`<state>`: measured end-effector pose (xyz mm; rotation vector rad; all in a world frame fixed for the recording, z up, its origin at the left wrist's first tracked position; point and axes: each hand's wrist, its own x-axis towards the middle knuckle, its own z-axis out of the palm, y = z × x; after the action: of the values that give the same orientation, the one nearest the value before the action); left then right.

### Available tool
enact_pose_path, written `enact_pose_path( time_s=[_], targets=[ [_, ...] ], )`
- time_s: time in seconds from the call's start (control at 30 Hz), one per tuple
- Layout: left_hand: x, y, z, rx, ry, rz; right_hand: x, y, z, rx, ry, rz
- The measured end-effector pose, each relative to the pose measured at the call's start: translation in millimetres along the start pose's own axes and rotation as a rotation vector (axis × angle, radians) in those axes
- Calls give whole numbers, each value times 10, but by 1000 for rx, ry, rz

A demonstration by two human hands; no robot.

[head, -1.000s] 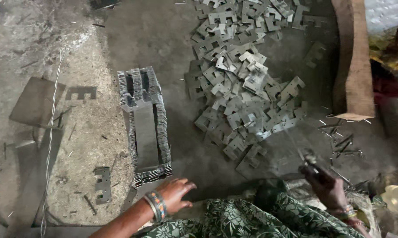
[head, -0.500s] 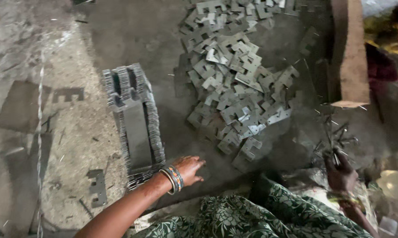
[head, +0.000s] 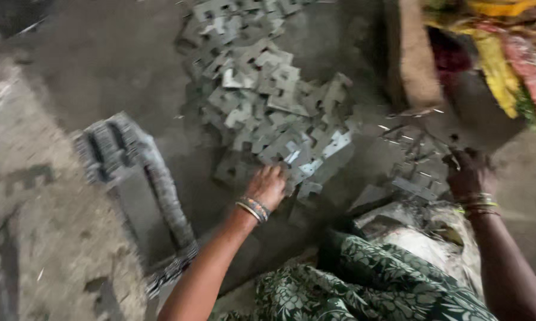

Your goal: The person sits on the floor and repeatedly picks up metal brackets from a pile, aligns them, and stacks them into a neat pile. The person uses both hands to handle the brackets and occasionally adjusts the stack.

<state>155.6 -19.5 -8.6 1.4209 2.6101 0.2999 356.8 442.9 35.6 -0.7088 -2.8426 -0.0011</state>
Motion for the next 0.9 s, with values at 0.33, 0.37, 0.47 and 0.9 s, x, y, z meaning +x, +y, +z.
enact_pose_path(
  time_s=[0.33,0.37,0.47,0.9],
  targets=[
    [-27,121,220,-272,-32,-115,-162,-293,316,41,-401,246],
    [-95,115,248,-264,66,-106,-195,-266,336,-3,-397,185],
    [-333,81,361,-329,55,-252,-269,-219,314,-19,-352,-60],
    [-134,1021,823,-269,220,-455,-219,-690,161,-301,-454,-387]
  ],
)
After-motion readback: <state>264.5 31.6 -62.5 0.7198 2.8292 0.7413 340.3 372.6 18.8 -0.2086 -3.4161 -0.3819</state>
